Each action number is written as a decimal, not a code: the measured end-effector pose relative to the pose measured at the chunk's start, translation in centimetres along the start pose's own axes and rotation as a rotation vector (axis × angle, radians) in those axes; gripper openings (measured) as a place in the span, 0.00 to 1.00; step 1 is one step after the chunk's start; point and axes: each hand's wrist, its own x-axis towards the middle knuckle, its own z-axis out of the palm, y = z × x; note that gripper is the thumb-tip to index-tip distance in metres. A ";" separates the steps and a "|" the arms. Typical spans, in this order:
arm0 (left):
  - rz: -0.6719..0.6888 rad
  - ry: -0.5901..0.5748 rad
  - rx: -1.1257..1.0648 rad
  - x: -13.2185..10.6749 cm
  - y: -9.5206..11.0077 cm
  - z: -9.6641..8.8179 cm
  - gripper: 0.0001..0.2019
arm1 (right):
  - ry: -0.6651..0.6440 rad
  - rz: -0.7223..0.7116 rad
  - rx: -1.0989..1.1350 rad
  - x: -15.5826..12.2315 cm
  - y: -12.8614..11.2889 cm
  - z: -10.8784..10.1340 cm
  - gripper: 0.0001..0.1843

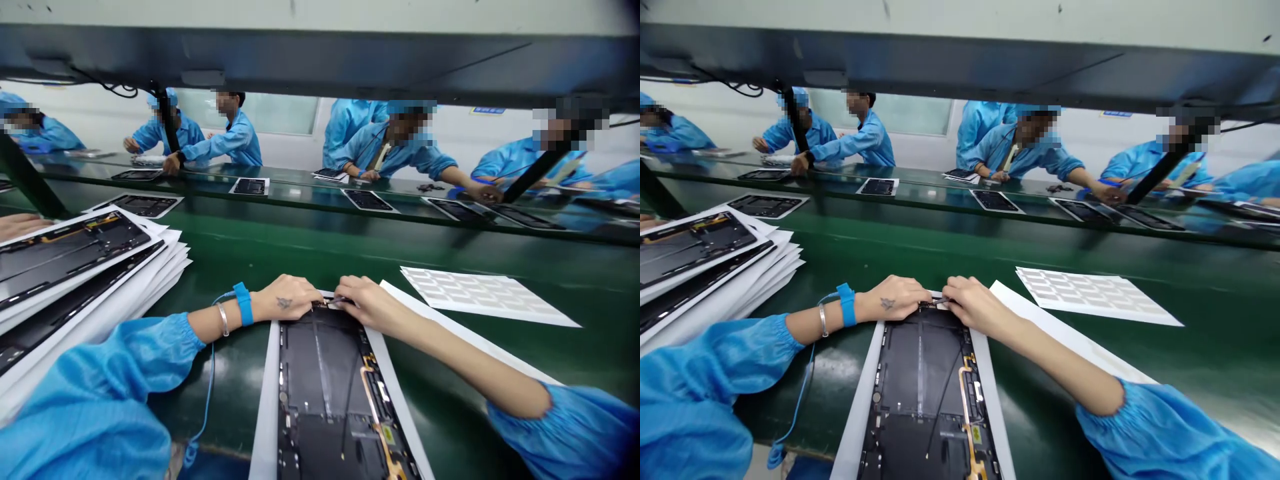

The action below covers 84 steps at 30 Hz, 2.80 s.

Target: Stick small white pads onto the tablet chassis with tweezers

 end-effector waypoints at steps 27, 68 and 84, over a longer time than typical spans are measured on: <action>0.041 -0.015 0.035 0.6 0.4 0.0 0.08 | 0.064 0.013 0.251 -3.6 0.1 1.0 0.17; -0.252 0.004 -0.184 -0.3 -1.7 0.3 0.15 | 0.790 0.354 0.464 -1.4 2.3 3.3 0.15; -1.030 0.412 -0.122 3.1 -17.5 -5.7 0.14 | 0.986 0.701 0.683 -1.4 4.7 4.0 0.20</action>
